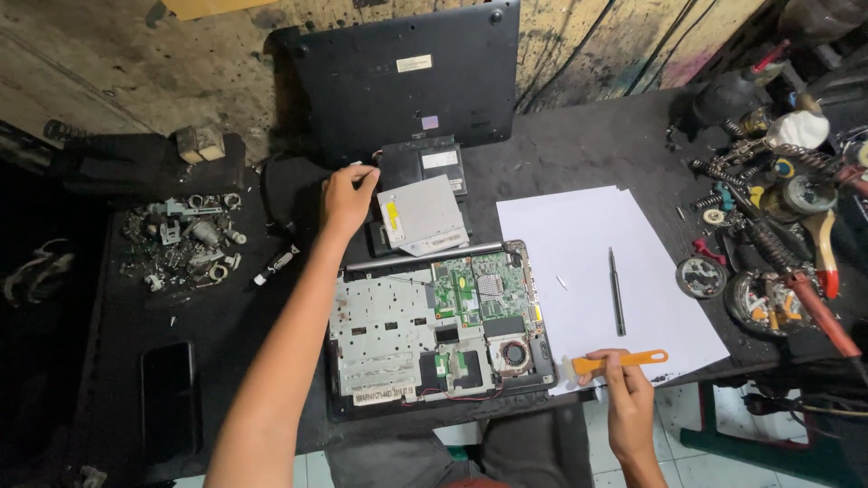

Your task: Disassembling a laptop by removing the optical drive, unscrewing the back cover, prying it off, and removing internal parts.

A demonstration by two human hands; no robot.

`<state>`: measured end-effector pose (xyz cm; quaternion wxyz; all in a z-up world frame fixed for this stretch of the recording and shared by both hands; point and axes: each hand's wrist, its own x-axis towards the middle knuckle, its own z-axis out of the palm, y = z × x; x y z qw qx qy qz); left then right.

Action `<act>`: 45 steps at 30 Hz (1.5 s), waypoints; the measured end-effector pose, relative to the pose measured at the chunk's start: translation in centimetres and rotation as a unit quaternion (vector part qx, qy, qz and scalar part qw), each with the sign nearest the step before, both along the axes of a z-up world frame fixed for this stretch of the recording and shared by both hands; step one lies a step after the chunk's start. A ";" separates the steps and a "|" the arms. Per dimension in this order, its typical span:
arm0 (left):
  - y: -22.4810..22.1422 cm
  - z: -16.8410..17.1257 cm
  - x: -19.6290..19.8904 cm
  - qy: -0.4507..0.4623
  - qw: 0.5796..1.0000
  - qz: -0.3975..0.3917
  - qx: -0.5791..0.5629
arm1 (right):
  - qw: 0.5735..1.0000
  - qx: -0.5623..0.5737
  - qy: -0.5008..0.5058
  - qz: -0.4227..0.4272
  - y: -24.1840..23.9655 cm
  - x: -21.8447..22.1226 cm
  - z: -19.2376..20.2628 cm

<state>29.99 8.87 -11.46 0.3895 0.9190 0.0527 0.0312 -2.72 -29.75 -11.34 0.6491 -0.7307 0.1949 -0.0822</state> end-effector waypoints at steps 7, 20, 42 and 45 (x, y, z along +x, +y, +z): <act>-5.0 5.4 -9.5 -0.120 0.989 -0.080 -0.031 | 1.000 -0.015 0.006 0.002 0.3 0.1 0.4; -10.1 2.8 -15.2 -0.004 0.911 -0.388 0.139 | 1.000 -0.027 -0.004 0.005 0.8 0.3 0.8; -8.3 7.3 -13.5 0.038 0.958 -0.279 0.061 | 1.000 -0.015 -0.006 0.003 0.6 0.2 0.2; -5.5 9.9 -15.7 0.076 0.960 -0.262 0.068 | 1.000 -0.001 -0.018 0.010 0.6 0.2 0.3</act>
